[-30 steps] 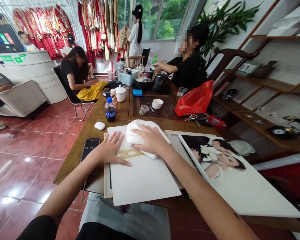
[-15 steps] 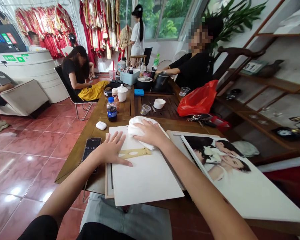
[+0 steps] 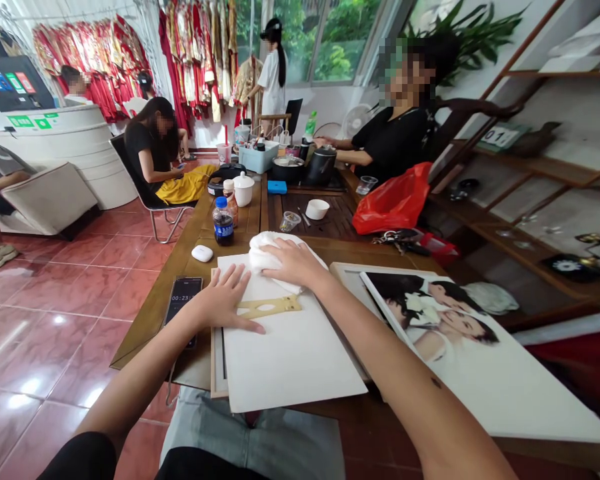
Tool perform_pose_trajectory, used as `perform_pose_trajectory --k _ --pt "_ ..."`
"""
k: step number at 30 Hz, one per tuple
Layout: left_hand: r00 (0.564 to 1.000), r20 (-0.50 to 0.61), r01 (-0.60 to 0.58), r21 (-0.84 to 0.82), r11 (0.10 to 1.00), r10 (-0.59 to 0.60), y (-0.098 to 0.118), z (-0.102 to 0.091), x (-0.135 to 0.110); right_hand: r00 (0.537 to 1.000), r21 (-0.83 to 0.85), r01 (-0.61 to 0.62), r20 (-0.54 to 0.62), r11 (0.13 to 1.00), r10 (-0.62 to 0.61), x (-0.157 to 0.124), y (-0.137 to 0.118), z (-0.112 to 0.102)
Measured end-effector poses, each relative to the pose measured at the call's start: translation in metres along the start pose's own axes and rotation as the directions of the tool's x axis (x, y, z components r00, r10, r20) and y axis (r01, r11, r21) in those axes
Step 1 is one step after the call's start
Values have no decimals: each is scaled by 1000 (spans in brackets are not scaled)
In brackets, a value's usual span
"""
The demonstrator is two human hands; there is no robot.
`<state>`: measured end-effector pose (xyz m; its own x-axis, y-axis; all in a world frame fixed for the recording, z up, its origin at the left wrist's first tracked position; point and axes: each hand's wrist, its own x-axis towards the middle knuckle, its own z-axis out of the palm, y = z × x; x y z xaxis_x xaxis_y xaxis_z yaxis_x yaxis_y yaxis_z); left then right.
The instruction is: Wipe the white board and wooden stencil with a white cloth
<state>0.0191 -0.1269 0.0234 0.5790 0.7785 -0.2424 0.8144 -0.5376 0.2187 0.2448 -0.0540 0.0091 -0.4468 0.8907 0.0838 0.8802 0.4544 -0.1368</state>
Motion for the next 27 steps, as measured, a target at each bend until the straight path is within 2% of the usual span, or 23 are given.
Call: perform_pose_trajectory --k 4,11,20,23,27 --pt "1000 -1 2 1 1000 -2 0 0 0 1000 -4 -15 2 1000 15 -7 8 -2" --pt "1000 4 8 2 1000 -8 0 1 1 995 57 57 73 997 -61 -29 2 -12" --pt "1000 9 -4 15 1000 4 -2 3 2 985 85 107 128 991 -117 -82 -23 -23" --pt "1000 10 -6 31 999 6 -2 3 3 985 75 126 105 989 -134 -104 -33 -23" --pt "1000 4 -10 68 998 10 -3 4 4 981 26 192 7 981 -192 -133 -45 -18"
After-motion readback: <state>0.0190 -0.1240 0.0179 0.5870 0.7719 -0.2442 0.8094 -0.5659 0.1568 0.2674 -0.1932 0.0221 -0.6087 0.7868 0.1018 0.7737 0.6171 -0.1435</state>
